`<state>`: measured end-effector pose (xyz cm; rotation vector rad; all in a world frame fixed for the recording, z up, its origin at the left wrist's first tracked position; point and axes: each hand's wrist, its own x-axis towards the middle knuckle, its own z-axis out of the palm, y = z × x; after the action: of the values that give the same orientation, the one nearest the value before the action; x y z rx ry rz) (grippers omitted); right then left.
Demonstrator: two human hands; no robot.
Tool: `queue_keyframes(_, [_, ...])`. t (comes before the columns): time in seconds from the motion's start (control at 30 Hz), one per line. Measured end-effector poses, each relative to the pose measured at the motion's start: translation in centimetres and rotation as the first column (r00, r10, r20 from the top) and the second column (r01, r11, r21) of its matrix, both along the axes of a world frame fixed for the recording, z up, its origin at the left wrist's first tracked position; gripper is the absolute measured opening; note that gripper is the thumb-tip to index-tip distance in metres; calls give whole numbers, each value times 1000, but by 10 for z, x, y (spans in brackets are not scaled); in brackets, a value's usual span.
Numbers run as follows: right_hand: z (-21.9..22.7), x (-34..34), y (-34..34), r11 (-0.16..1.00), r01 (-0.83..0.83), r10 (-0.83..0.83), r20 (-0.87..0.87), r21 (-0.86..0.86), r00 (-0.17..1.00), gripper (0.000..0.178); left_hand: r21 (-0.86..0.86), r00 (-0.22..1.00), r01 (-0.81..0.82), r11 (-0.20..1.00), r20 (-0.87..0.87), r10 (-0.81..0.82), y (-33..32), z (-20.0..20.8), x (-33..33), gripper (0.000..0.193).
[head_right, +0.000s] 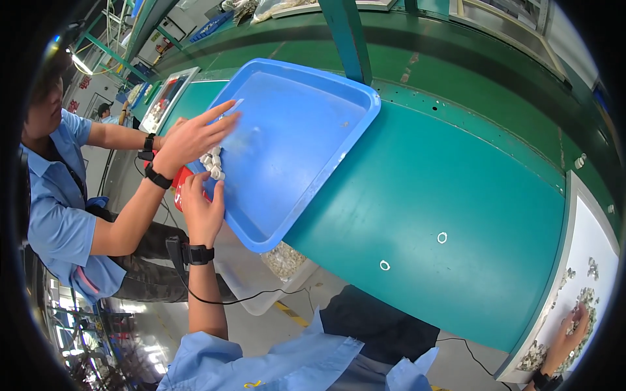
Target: Assembling small electronic or mechanical components at a factory workbench.
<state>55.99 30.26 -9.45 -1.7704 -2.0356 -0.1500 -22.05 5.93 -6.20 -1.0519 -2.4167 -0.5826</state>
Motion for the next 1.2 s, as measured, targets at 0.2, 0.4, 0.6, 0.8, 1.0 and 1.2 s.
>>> queue_keyframes(0.2, [-9, 22, 7, 994, -98, 98, -7, 40, 995, 30, -71, 999, -16, 997, 29, 18, 1, -2, -27, 33])
queue_keyframes(0.4, [3, -1, -11, 999, 38, -37, -233, -1, 972, 27, -109, 971, 57, 992, 239, -30, -4, -11, -61, 25])
queue_keyframes(0.6, [55, -58, -5, 998, 61, -42, -452, 28, 891, 24, -290, 950, 86, 953, 311, 9, -2, 23, -32, 36])
queue_keyframes(0.8, [61, -11, 1, 997, 67, -74, -158, -50, 985, 24, 333, 862, 271, 903, 333, -382, 0, -31, -39, 32])
queue_keyframes(1.0, [51, -44, 10, 999, 39, -50, -380, -35, 924, 23, 407, 753, 563, 719, 107, -650, 18, 12, 57, 22])
queue_keyframes(1.2, [51, -60, -69, 999, -32, 50, -534, 43, 844, 29, 440, 412, 737, 513, 310, -857, 53, 34, 188, 34])
